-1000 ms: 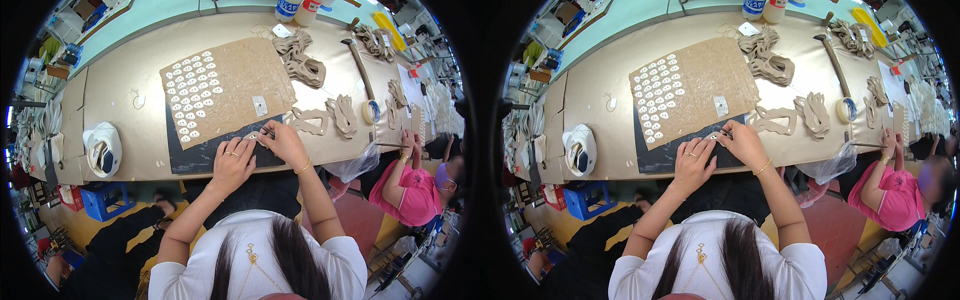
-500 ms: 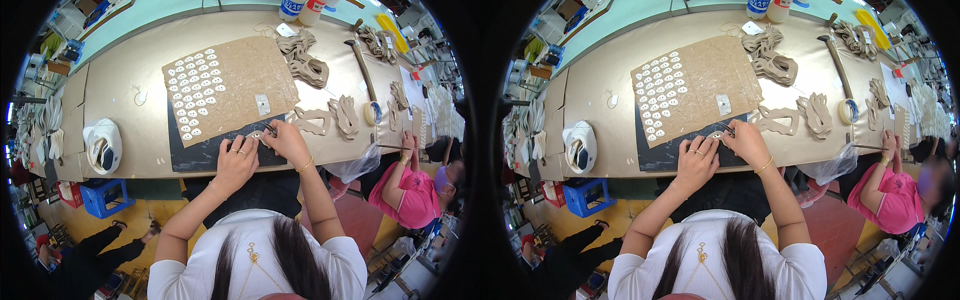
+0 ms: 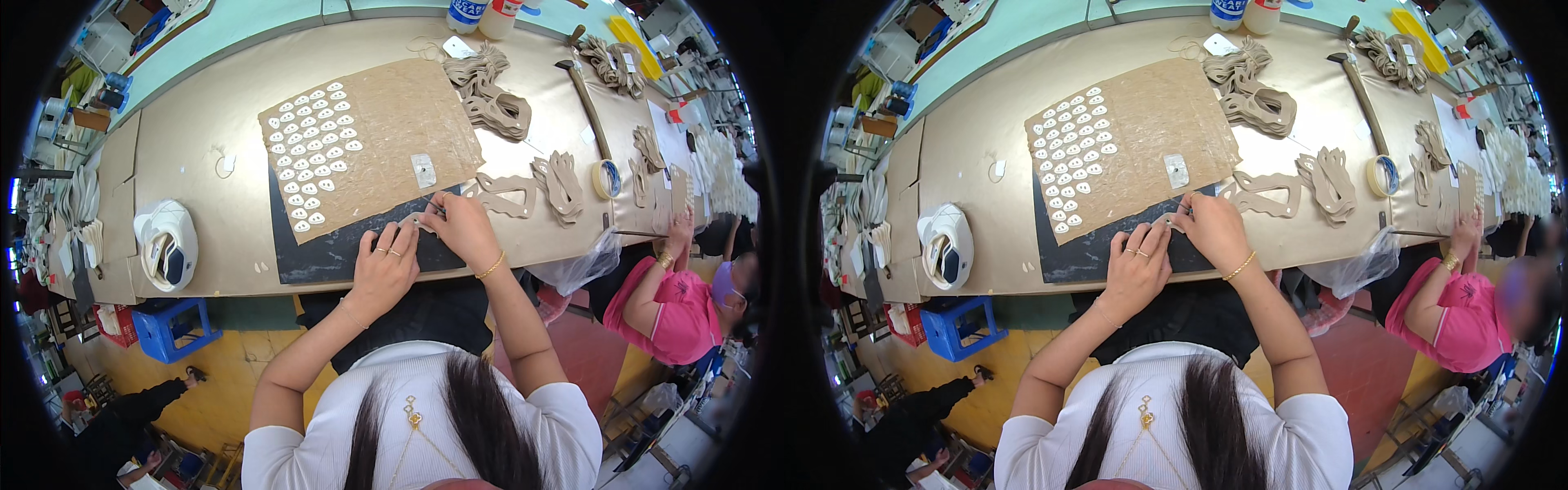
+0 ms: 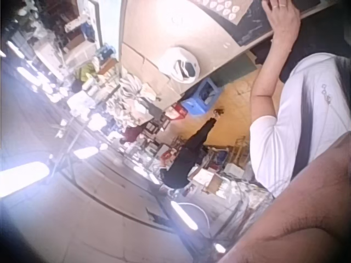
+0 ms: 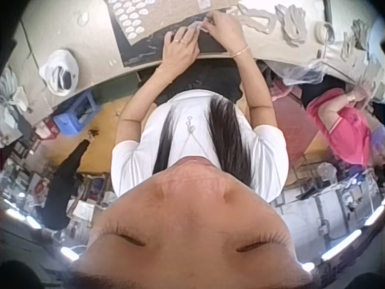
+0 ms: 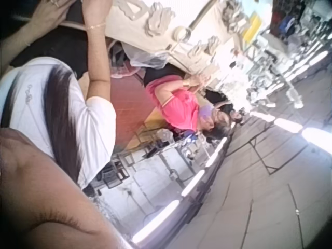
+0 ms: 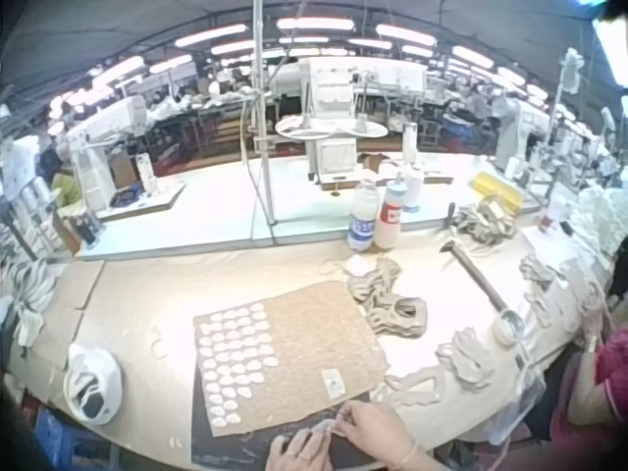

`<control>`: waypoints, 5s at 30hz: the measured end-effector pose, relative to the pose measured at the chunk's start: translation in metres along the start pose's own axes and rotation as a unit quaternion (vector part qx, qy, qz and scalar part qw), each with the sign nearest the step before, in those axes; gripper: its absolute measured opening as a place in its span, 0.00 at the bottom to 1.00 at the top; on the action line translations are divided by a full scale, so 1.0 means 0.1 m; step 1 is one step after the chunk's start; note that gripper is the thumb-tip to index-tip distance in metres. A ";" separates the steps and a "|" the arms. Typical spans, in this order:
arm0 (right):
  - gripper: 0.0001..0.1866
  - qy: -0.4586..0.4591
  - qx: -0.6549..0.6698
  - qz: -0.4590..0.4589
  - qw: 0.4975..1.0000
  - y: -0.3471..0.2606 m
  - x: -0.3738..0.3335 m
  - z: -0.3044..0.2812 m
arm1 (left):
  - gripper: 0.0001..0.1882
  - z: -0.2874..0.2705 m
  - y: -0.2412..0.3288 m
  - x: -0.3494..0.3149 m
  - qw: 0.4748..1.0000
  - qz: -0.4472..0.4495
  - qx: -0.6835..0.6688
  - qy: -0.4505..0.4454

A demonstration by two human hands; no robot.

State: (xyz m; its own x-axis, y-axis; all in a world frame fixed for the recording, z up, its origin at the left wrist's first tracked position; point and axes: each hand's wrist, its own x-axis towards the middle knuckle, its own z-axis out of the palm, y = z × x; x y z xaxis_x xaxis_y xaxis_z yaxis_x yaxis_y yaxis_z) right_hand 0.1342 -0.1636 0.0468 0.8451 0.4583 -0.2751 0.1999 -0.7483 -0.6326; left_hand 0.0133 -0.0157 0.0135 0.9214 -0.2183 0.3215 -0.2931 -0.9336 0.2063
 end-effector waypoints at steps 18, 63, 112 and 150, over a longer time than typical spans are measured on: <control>0.15 0.014 -0.018 0.013 1.000 -0.04 0.11 0.00 | 0.24 -0.03 0.05 -0.03 0.998 -0.029 -0.059 -0.001; 0.11 0.087 -0.042 -0.044 0.994 0.20 -0.24 -0.11 | 0.25 -0.10 0.06 -0.01 0.996 -0.065 -0.060 0.004; 0.09 -0.100 0.117 -0.052 0.987 0.39 -0.59 -0.26 | 0.31 0.01 0.15 -0.07 0.987 0.004 -0.157 -0.015; 0.10 -0.018 -0.105 0.000 0.994 0.31 -1.24 -1.29 | 0.29 0.18 0.05 -0.25 0.974 0.041 -0.192 0.114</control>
State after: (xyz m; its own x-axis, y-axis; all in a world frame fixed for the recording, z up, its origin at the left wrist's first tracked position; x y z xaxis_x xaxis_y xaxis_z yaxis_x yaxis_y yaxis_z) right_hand 0.0994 -0.3054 0.1553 0.8274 0.4721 -0.3041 0.3020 -0.8306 -0.4678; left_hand -0.0063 -0.0201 -0.0106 0.8232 -0.1770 0.5394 -0.4767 -0.7314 0.4876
